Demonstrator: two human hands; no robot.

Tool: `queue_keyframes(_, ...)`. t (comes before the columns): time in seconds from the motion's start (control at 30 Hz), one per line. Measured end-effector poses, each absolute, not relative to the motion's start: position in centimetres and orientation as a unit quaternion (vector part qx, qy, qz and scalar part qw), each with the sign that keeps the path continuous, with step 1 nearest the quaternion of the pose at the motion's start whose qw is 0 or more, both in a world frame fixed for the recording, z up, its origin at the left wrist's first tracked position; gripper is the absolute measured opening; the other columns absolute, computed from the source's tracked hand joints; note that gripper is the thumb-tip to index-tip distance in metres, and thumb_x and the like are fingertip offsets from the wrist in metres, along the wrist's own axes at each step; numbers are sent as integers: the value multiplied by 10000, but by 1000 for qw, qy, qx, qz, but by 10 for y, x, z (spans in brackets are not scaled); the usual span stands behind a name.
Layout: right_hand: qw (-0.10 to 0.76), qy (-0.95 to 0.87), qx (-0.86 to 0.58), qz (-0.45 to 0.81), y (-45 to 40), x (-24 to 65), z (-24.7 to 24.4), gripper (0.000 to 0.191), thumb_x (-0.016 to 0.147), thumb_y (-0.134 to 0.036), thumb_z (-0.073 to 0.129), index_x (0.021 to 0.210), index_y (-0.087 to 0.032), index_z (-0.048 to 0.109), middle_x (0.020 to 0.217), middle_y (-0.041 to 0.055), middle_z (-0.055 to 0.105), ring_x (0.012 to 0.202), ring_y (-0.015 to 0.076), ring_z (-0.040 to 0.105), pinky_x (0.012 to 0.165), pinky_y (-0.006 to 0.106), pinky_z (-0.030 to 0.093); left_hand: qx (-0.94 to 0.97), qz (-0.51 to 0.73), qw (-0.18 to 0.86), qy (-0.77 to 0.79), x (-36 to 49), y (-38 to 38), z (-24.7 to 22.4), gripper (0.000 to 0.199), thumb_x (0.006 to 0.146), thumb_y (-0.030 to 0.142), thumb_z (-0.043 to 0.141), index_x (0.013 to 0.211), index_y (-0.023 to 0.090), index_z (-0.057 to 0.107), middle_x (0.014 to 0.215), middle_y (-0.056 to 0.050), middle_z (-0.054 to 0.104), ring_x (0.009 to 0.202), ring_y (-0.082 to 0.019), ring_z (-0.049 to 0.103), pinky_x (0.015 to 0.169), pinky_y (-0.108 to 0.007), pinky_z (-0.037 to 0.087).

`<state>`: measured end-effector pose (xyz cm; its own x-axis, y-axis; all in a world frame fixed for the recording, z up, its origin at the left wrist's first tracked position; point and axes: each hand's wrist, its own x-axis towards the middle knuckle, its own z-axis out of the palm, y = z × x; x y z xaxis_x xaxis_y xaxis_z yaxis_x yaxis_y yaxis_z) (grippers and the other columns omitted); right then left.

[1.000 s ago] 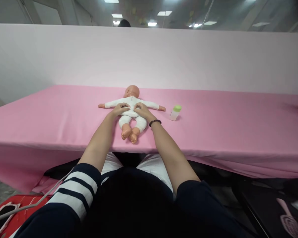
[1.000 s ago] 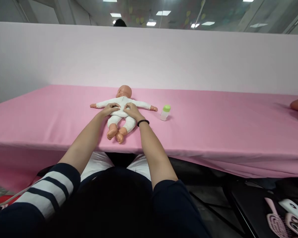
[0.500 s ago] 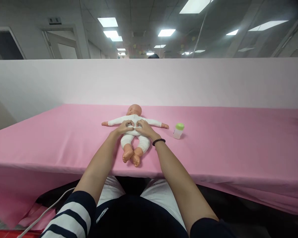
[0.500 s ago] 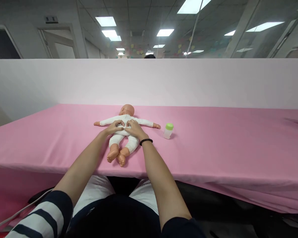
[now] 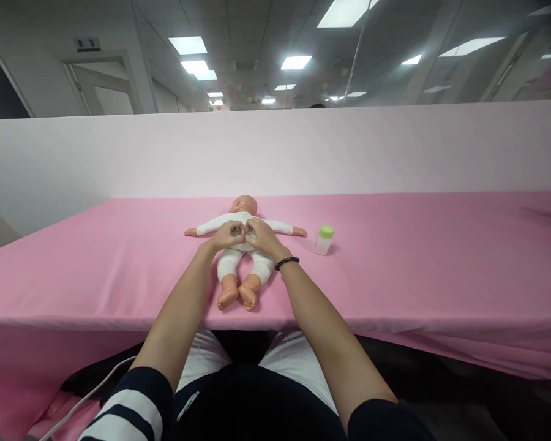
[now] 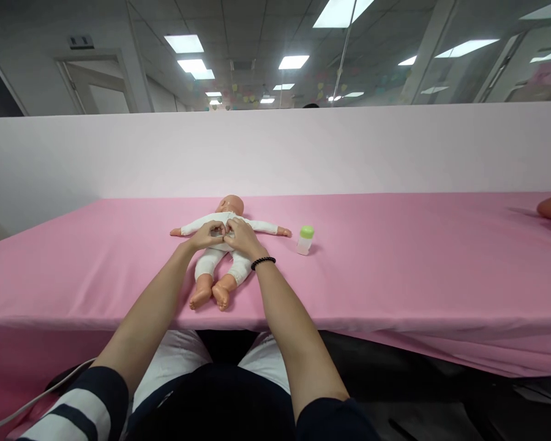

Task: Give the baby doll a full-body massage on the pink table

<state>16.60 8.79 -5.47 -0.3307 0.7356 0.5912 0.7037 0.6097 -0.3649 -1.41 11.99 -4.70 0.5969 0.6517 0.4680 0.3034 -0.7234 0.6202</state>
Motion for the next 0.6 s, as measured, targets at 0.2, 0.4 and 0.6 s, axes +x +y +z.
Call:
queue_keyframes(0.2, 313, -818, -471, 103, 79, 161, -53, 66, 765, -127, 502, 773, -190, 518, 780, 18, 589, 746, 160, 496, 712, 278, 361, 874, 303, 231, 301, -13, 123, -54, 108, 655, 195, 621, 656, 187, 513, 656, -10, 532, 647, -146, 449, 612, -293, 364)
queue_keyframes(0.4, 344, -812, -458, 114, 85, 163, -55, 72, 771, -127, 508, 790, -195, 520, 765, 0, 591, 728, 143, 489, 687, 259, 348, 856, 328, 274, 291, -15, 125, -55, 106, 688, 236, 608, 667, 184, 517, 674, -22, 543, 669, -152, 480, 635, -292, 398)
queue_keyframes(0.6, 351, -809, -460, 106, 93, 166, -62, 69, 726, -132, 552, 731, -188, 511, 711, -11, 581, 659, 132, 470, 618, 259, 302, 855, 331, 254, 306, -17, 125, -55, 147, 698, 309, 665, 713, 176, 605, 716, -48, 606, 686, -176, 518, 640, -305, 425)
